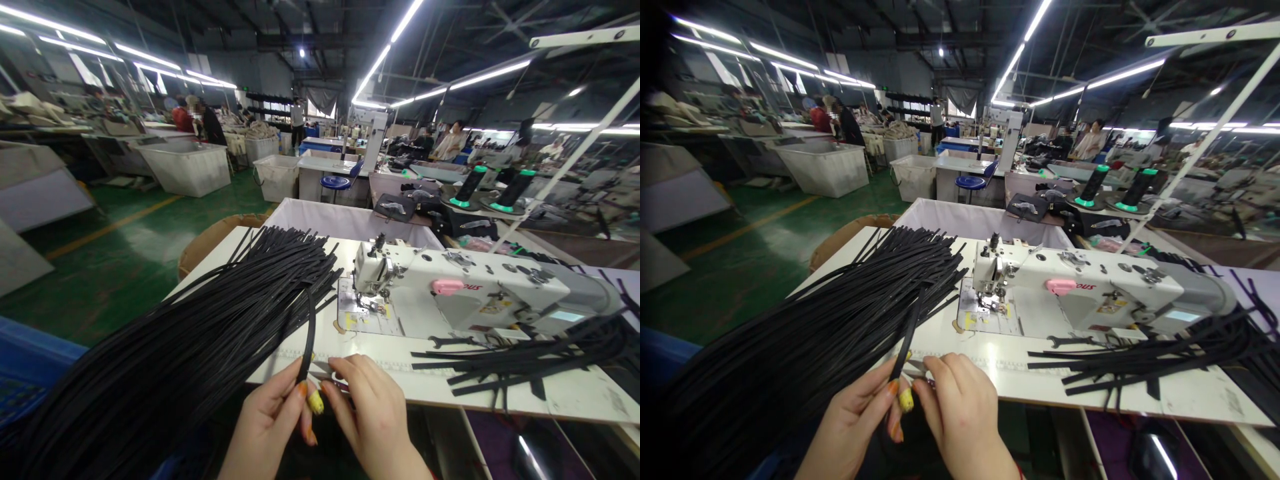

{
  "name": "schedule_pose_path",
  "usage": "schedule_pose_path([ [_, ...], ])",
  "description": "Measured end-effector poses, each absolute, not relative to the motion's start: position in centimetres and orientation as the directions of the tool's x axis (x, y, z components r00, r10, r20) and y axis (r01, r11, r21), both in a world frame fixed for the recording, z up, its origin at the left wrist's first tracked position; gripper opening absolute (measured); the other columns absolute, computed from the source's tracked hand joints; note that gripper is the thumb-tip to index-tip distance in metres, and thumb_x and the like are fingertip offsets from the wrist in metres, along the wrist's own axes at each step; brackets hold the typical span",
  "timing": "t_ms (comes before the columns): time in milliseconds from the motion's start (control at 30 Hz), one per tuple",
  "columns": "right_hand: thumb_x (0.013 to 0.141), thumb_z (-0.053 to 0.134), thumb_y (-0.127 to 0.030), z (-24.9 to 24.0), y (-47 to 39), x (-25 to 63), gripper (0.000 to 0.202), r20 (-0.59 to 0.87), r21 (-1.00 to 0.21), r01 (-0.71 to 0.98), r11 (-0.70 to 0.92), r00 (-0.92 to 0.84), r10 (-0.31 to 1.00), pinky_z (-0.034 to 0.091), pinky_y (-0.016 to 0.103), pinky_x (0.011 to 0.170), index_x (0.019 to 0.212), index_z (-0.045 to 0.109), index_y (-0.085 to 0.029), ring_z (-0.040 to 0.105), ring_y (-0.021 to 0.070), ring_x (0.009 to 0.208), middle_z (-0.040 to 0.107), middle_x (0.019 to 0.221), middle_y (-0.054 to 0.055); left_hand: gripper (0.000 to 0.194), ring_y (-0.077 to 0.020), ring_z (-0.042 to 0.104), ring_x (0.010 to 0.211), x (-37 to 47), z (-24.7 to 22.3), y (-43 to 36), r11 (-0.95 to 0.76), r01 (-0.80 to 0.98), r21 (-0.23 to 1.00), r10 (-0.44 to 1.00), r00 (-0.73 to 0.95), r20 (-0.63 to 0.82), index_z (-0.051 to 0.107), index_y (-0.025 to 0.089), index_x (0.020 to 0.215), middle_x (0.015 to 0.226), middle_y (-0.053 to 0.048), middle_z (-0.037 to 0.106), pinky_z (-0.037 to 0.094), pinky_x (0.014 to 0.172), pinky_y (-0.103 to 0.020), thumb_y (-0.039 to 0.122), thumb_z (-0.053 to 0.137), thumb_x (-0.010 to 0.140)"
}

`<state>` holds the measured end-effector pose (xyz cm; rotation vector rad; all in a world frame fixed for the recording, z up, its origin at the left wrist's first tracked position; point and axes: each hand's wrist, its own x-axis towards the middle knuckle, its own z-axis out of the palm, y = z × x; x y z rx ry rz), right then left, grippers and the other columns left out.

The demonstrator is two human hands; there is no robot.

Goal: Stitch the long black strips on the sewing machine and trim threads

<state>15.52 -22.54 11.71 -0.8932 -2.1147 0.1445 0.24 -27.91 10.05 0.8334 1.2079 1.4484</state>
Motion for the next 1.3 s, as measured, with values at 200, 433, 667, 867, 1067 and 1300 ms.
schedule_pose_path([
  [200,0.091,0.058,-0.021,11.2,-22.6,15.5,0.017,0.612,-0.483,0.501,0.718,-0.393,0.686,0.049,0.030,0.063,0.108,0.059,-0.019,0.062,0.0195,0.074,0.066,0.083,0.005,0.050,-0.0119,0.055,0.046,0.1,9.6,-27.9,0.039,-0.279,0.960,0.984,-0.159,-0.086,0.063,0.014,0.129,0.053,0.003,0.058,0.053,0.049,-0.024,0.043,0.064,0.088],
  [433,0.090,0.060,-0.032,9.9,-22.8,15.2,0.015,0.265,-0.926,0.180,0.331,-0.312,0.912,0.048,0.026,0.069,0.103,0.062,-0.024,0.062,0.0156,0.076,0.066,0.086,0.001,0.050,-0.0095,0.049,0.040,0.3,10.0,-28.1,0.060,-0.275,0.960,0.989,-0.113,-0.094,0.061,0.013,0.130,0.047,0.005,0.053,0.046,0.044,-0.020,0.043,0.060,0.091],
  [667,0.084,0.068,-0.043,10.0,-22.3,14.9,0.023,0.124,-0.982,-0.160,0.097,-0.173,0.977,0.042,0.022,0.065,0.096,0.064,-0.024,0.051,0.0118,0.071,0.057,0.077,-0.003,0.041,-0.0022,0.039,0.036,0.3,10.0,-27.8,0.117,-0.240,0.964,0.991,-0.042,-0.130,0.068,0.018,0.120,0.063,0.001,0.059,0.030,0.038,-0.015,0.044,0.062,0.089],
  [867,0.084,0.069,-0.043,10.9,-21.7,15.0,0.025,-0.027,-0.890,-0.436,-0.131,-0.237,0.971,0.026,0.017,0.049,0.096,0.062,-0.022,0.032,0.0060,0.055,0.044,0.068,-0.006,0.040,-0.0008,0.036,0.034,0.6,9.7,-27.8,0.131,-0.236,0.963,0.986,-0.072,-0.152,0.071,0.017,0.113,0.072,-0.002,0.063,0.026,0.035,-0.016,0.047,0.063,0.087],
  [1067,0.091,0.058,-0.045,13.0,-19.5,17.9,0.024,0.087,-0.836,-0.540,0.099,0.049,0.995,0.018,0.017,0.043,0.095,0.061,-0.022,0.022,0.0041,0.049,0.038,0.071,-0.006,0.047,-0.0020,0.028,0.036,0.2,8.7,-27.8,0.172,-0.273,0.946,0.964,-0.153,-0.220,0.070,0.015,0.115,0.050,0.006,0.047,0.019,0.035,-0.014,0.050,0.067,0.083],
  [1300,0.082,0.065,-0.019,10.8,-21.7,15.5,0.021,0.211,-0.899,0.281,0.335,-0.392,0.895,0.042,0.026,0.067,0.102,0.063,-0.023,0.055,0.0152,0.076,0.059,0.084,0.000,0.050,-0.0075,0.036,0.040,0.8,7.7,-28.0,0.042,-0.075,0.996,0.963,-0.262,-0.060,0.066,0.015,0.123,0.047,0.007,0.041,0.031,0.040,-0.018,0.049,0.063,0.087],
])
